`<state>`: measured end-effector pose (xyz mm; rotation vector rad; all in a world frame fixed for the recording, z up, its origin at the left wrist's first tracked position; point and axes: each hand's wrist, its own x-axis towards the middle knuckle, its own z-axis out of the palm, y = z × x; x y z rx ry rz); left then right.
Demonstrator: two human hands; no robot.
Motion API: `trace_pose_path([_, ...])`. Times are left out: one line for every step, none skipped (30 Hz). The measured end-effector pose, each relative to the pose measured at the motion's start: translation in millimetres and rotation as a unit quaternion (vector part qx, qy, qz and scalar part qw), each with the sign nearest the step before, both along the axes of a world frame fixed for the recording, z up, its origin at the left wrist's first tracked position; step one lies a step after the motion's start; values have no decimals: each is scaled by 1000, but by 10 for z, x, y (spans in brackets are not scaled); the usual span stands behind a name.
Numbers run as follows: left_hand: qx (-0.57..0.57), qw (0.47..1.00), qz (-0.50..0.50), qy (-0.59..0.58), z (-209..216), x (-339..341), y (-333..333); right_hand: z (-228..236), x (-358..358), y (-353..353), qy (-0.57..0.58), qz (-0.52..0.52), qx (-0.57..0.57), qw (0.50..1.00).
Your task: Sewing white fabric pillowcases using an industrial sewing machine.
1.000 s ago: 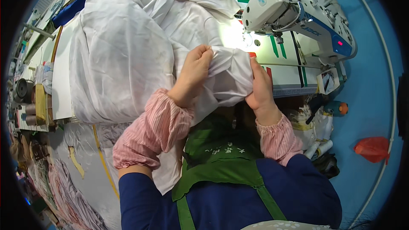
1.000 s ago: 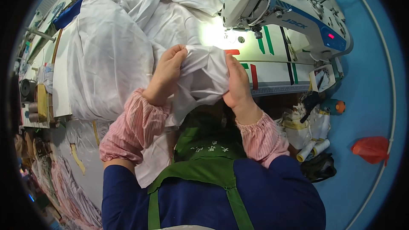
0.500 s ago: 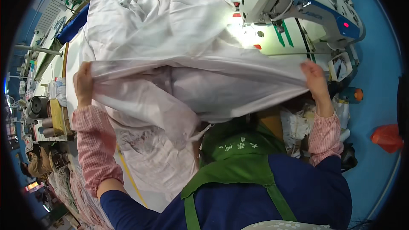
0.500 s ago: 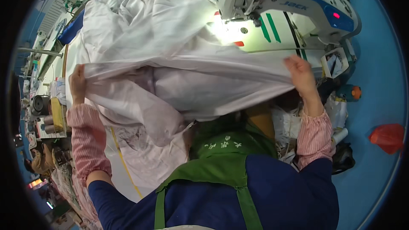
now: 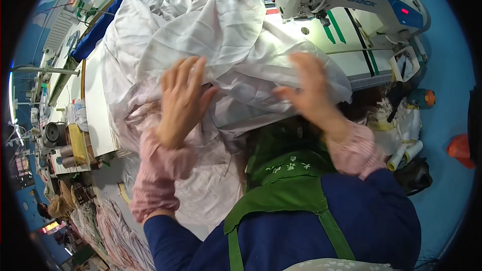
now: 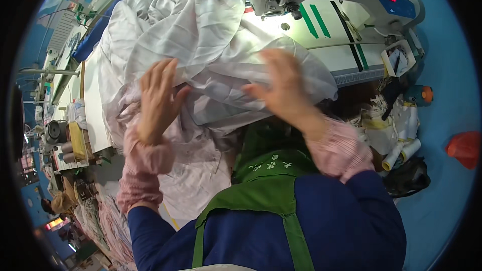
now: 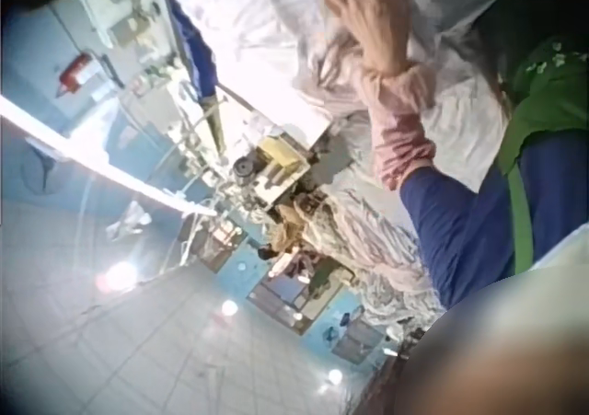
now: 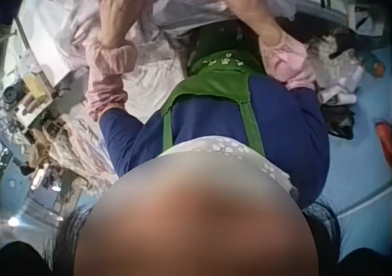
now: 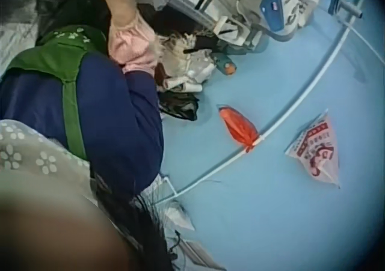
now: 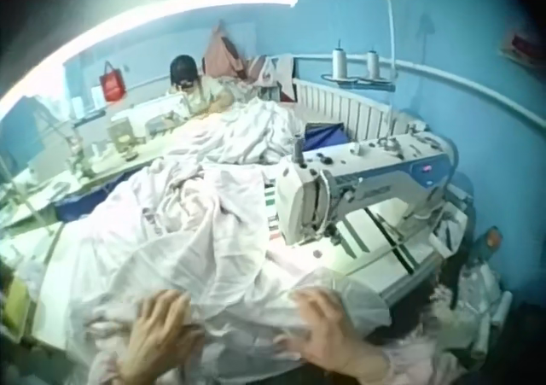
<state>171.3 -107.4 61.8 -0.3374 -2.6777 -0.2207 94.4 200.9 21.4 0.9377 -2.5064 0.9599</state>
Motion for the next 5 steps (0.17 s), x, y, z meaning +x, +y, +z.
trace_pose_path([0,1000,-24,-6,18,-167,134,-8,20,-314,-1,15,-15,1000])
trace_pose_path([7,1000,-26,10,56,-253,181,14,-15,-524,-8,33,-8,999])
trace_pose_path([9,998,-26,-61,80,-333,187,50,-86,-623,-21,23,-4,1000])
trace_pose_path([-1,986,-14,-167,88,-386,166,63,-171,-706,-142,24,36,989])
trace_pose_path([59,978,-15,-201,63,-401,167,57,-247,-763,-279,21,79,957])
